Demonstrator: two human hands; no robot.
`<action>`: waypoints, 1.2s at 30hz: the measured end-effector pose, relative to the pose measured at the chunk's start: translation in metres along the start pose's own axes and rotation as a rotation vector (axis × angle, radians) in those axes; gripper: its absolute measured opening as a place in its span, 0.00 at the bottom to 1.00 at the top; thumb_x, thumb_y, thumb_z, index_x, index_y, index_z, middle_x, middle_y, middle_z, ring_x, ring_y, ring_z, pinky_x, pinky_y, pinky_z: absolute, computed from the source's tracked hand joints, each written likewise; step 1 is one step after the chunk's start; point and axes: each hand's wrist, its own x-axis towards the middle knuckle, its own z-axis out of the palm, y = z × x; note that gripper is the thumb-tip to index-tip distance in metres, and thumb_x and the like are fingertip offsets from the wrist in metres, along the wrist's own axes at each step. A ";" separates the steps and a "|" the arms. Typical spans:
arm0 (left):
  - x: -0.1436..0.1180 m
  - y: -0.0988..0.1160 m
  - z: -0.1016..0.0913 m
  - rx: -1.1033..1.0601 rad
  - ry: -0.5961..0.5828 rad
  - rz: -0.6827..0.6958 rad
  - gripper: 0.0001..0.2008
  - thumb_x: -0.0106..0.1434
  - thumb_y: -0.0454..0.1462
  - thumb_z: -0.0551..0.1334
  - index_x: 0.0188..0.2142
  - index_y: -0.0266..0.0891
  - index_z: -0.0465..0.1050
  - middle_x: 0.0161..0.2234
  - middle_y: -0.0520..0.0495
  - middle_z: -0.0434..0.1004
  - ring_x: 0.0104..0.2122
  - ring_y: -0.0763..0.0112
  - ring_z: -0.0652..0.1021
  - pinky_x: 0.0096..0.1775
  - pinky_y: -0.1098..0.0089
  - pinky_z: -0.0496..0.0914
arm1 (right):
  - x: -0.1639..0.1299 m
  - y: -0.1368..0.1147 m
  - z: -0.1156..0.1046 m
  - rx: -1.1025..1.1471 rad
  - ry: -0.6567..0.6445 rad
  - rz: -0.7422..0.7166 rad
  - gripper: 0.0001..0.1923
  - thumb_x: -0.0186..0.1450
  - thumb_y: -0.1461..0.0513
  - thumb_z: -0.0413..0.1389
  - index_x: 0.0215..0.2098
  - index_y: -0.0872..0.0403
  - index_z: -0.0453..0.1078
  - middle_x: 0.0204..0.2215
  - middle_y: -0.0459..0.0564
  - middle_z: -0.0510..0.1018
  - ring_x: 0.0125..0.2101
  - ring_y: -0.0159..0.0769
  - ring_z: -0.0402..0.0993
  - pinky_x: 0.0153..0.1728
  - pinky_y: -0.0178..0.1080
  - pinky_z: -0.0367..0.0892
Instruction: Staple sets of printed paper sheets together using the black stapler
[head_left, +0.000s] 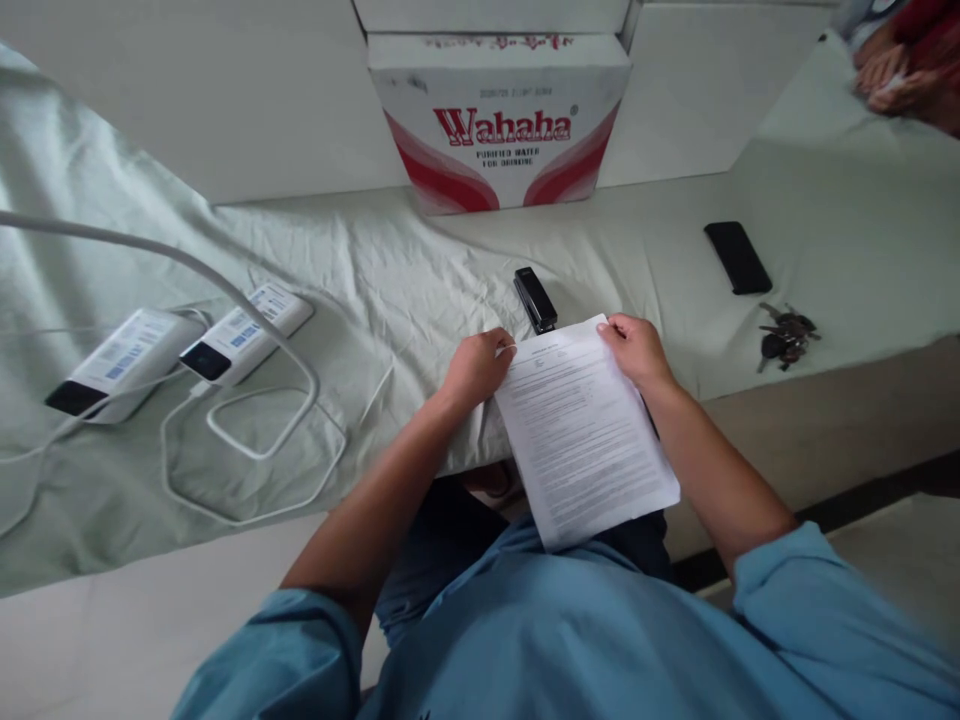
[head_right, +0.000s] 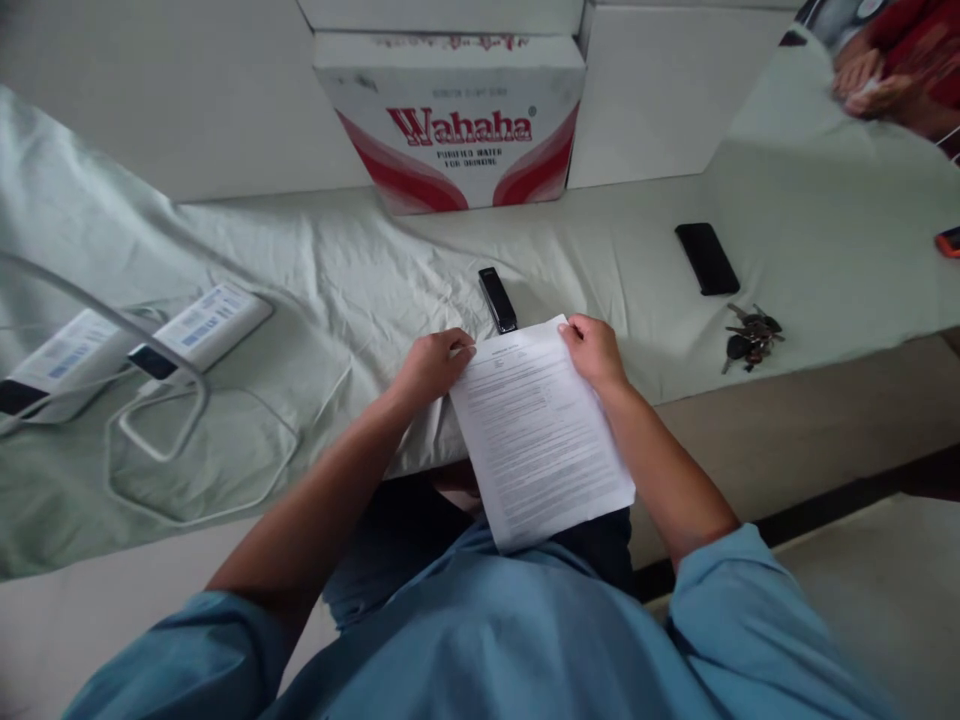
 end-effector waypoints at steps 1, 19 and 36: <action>0.002 0.000 -0.001 -0.004 0.018 -0.013 0.06 0.61 0.37 0.63 0.34 0.43 0.80 0.33 0.42 0.83 0.34 0.55 0.79 0.42 0.61 0.70 | 0.006 -0.001 -0.002 -0.046 -0.017 -0.005 0.15 0.67 0.55 0.55 0.24 0.51 0.64 0.19 0.41 0.63 0.24 0.32 0.58 0.29 0.37 0.52; 0.013 -0.014 0.021 0.084 0.387 0.259 0.22 0.69 0.29 0.54 0.55 0.41 0.81 0.56 0.37 0.81 0.57 0.56 0.78 0.60 0.54 0.70 | 0.048 0.031 0.003 -0.269 0.079 -0.269 0.14 0.72 0.55 0.51 0.30 0.50 0.69 0.27 0.49 0.73 0.31 0.39 0.65 0.33 0.40 0.55; 0.017 0.004 0.033 0.053 0.128 0.353 0.36 0.61 0.23 0.54 0.61 0.56 0.78 0.66 0.53 0.74 0.70 0.54 0.68 0.72 0.36 0.35 | 0.045 0.022 -0.002 -0.150 0.034 -0.203 0.15 0.69 0.51 0.52 0.29 0.50 0.67 0.24 0.45 0.67 0.27 0.36 0.61 0.32 0.40 0.54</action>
